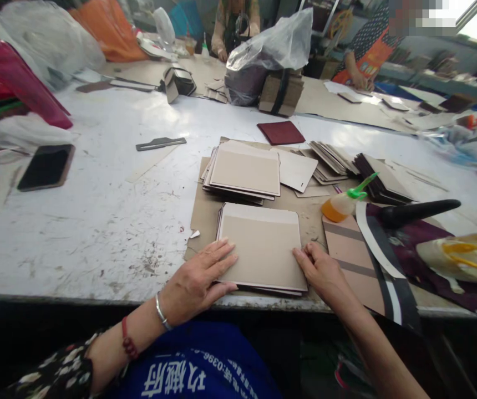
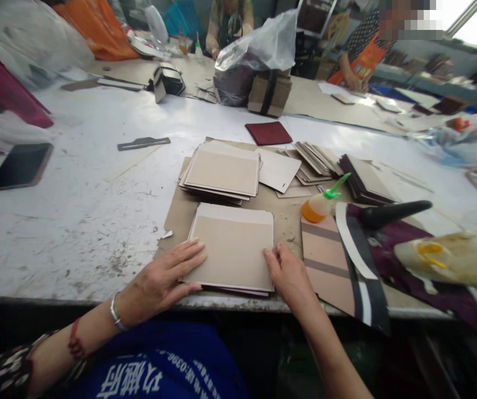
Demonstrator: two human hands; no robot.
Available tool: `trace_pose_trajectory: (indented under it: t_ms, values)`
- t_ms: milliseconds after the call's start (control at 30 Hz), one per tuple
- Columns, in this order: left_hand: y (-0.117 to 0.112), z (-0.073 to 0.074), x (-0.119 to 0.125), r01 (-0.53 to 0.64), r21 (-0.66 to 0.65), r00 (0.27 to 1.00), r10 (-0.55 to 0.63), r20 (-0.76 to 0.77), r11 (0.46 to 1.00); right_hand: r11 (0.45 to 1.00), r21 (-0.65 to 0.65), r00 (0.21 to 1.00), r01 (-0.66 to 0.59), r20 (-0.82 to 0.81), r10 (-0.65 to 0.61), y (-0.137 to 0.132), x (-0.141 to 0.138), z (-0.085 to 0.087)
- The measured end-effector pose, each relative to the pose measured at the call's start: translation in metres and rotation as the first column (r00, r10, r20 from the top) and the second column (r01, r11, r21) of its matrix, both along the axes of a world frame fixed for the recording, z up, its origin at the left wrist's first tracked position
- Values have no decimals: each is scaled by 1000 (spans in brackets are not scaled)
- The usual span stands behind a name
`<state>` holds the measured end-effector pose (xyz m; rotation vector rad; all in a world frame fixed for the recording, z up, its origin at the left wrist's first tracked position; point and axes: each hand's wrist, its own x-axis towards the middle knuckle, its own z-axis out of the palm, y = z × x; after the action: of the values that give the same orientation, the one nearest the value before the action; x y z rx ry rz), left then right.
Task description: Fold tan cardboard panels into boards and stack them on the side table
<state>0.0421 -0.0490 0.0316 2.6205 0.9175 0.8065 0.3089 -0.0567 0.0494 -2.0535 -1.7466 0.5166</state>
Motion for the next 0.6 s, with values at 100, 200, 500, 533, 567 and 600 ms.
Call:
trace_pose_trajectory:
  t_ms: [100,200,500,533,567,600]
  values:
    - [0,0,1,-7,-2,1000,7,-6,1000,1000,7,1000,-5,-3,5,0,2,-2]
    - [-1,0,1,-4,9,1000,4,-12,1000,1000,13,1000,-11,1,11,0,2,-4]
    - [-1,0,2,-7,2,999,7,-46,1000,1000,-12,1000,-3,27,3,1,1,-2]
    - [-1,0,2,-9,-1,999,9,-52,1000,1000,-9,999,-1,34,2,1,0,-1]
    - [-2,0,2,-12,-5,998,12,-59,1000,1000,-6,999,1,40,-1,1,0,-1]
    - [-2,0,2,-15,-8,998,14,-65,1000,1000,-4,999,5,45,-5,1,0,-1]
